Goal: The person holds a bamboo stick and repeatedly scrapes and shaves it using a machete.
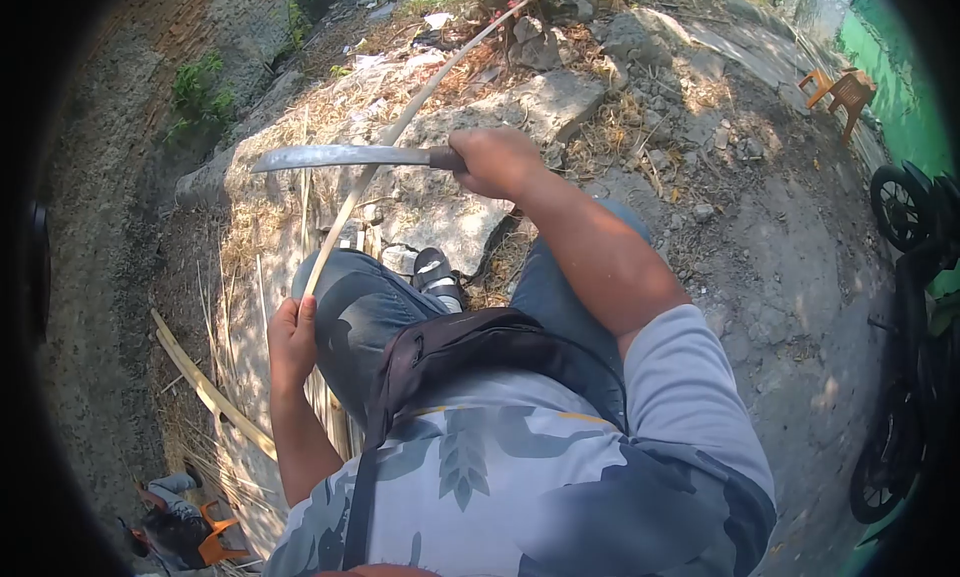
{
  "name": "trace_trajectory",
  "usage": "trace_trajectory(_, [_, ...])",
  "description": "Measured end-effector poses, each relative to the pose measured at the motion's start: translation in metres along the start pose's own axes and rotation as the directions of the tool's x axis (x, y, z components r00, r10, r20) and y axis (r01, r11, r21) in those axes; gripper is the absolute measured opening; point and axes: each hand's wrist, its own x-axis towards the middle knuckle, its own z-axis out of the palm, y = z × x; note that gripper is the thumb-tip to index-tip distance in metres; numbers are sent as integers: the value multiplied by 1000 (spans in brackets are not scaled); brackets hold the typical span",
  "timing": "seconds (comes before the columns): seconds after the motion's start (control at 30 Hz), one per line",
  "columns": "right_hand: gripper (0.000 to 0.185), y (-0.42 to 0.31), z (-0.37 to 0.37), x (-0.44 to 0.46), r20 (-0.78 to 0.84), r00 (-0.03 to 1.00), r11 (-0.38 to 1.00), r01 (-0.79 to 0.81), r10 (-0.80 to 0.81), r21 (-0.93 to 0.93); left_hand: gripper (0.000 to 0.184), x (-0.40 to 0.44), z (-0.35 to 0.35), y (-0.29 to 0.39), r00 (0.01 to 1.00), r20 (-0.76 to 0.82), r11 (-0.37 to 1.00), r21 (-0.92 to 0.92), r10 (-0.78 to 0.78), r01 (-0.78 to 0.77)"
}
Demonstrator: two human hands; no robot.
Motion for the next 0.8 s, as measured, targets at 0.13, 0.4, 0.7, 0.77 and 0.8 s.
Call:
trace_trajectory(0.13, [27,3,-5,6,23,973,967,-230,229,105,45,-5,-5,-3,1000,11,1000,25,10,-10])
trace_trajectory(0.4, [27,-27,17,7,-73,986,988,152,-151,11,43,30,13,-4,992,118,988,-155,41,-23])
trace_trajectory(0.7, [28,3,4,14,-76,980,983,-184,182,-23,39,101,2,4,939,335,956,-291,75,27])
trace_trajectory(0.77, [26,-2,-2,12,-46,976,975,-214,211,-68,38,129,6,-4,909,400,957,-290,114,7])
trace_trajectory(0.8, [25,-5,-4,10,-30,974,970,-228,226,-90,38,137,9,-5,892,436,949,-313,118,27])
